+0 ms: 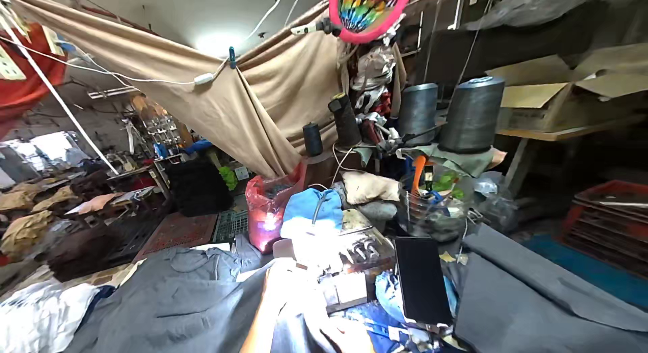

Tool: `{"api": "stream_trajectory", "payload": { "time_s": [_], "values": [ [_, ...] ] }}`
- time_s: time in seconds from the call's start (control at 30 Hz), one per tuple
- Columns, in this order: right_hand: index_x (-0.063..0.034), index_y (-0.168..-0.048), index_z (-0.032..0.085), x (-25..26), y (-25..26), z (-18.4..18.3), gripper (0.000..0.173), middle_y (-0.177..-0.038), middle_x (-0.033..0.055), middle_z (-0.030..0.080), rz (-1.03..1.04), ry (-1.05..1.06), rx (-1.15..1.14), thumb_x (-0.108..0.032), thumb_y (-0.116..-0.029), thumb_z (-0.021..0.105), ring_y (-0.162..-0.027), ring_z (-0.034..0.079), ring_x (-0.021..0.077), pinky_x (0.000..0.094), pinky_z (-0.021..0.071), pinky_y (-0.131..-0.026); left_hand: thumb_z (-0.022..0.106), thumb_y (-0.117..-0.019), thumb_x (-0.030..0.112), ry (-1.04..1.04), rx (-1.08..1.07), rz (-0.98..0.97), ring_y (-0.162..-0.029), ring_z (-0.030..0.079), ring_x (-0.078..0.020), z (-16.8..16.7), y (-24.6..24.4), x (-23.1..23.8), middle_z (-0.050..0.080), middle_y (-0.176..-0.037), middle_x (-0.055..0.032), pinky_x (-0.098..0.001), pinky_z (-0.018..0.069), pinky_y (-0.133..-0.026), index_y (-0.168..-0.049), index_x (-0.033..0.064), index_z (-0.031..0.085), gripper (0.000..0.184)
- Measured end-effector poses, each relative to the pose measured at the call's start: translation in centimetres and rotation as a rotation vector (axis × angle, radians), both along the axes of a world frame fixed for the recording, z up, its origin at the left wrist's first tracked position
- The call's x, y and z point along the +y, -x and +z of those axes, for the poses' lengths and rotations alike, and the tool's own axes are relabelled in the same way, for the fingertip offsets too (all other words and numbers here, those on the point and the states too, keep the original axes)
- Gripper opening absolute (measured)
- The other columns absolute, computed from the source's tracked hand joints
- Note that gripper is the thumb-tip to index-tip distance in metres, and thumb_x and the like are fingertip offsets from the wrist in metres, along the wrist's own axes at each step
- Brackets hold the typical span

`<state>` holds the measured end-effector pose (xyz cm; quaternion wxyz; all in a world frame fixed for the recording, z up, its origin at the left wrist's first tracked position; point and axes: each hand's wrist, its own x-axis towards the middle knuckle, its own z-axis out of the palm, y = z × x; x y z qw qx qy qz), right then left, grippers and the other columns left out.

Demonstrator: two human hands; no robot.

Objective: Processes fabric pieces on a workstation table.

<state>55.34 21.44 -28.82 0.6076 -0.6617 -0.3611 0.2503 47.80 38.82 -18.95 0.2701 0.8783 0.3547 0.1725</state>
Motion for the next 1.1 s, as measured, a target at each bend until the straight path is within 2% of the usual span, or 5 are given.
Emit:
{"api": "stream_trajectory", "payload": {
  "time_s": [0.43,0.6,0.77,0.93,1.1],
  "values": [
    [0.0062,-0.101,0.071,3.2,-0.8,1.1,0.022,-0.088,0.0126,0.070,-0.172,0.031,0.111,-0.012,-0.0891,0.075,-0.083,0.066,0.0174,0.0389,0.0546,-0.081,0.052,-0.1013,0.028,-0.363,0.141,0.258,-0.154,0.029,-0.0304,-1.7,-2.0,3.0,0.041,-0.162,-0.0076,-0.0624,0.0036,-0.125,-0.140,0.0145,0.063,0.042],
    [-0.0032,-0.080,0.073,-1.1,-2.6,-1.4,0.020,-0.073,0.0029,0.066,-0.086,0.059,-0.148,-0.020,-0.0912,0.071,-0.069,0.060,0.0096,0.0346,0.0516,-0.069,0.070,-0.0888,0.010,-0.613,-0.665,0.292,-0.125,0.062,-0.0358,-8.6,10.5,-1.6,0.067,-0.130,-0.0227,-0.0471,0.0502,-0.107,-0.106,-0.0016,0.075,0.021],
    [-0.0055,-0.084,0.069,-4.0,-3.9,-4.6,0.010,-0.080,-0.0011,0.065,-0.037,-0.011,0.004,-0.014,-0.0894,0.071,-0.074,0.060,0.0042,0.0253,0.0528,-0.072,0.072,-0.0931,0.013,-0.080,-0.593,0.764,-0.104,0.066,-0.0362,-20.3,26.2,-10.6,0.053,-0.135,-0.0375,-0.0429,0.0587,-0.083,-0.128,-0.0173,0.055,0.049],
    [-0.0132,-0.079,0.058,-3.8,-4.4,-5.5,0.019,-0.078,-0.0048,0.058,-0.012,-0.071,0.121,-0.011,-0.0818,0.076,-0.072,0.056,0.0038,0.0222,0.0497,-0.068,0.074,-0.0935,0.034,0.669,-0.556,0.930,-0.146,0.034,-0.0479,-24.9,29.3,-12.0,0.028,-0.158,-0.0377,-0.0572,0.0349,-0.117,-0.159,-0.0081,0.014,0.099],
    [-0.0102,-0.083,0.055,-3.7,-4.7,-5.4,0.026,-0.082,-0.0022,0.058,-0.064,-0.067,0.083,-0.008,-0.0758,0.080,-0.076,0.057,0.0045,0.0227,0.0512,-0.069,0.064,-0.1021,0.021,0.892,-0.701,0.891,-0.138,0.046,-0.0411,-25.3,22.6,-11.6,0.044,-0.150,-0.0327,-0.0549,0.0402,-0.113,-0.152,-0.0100,0.033,0.066]
  ]
}}
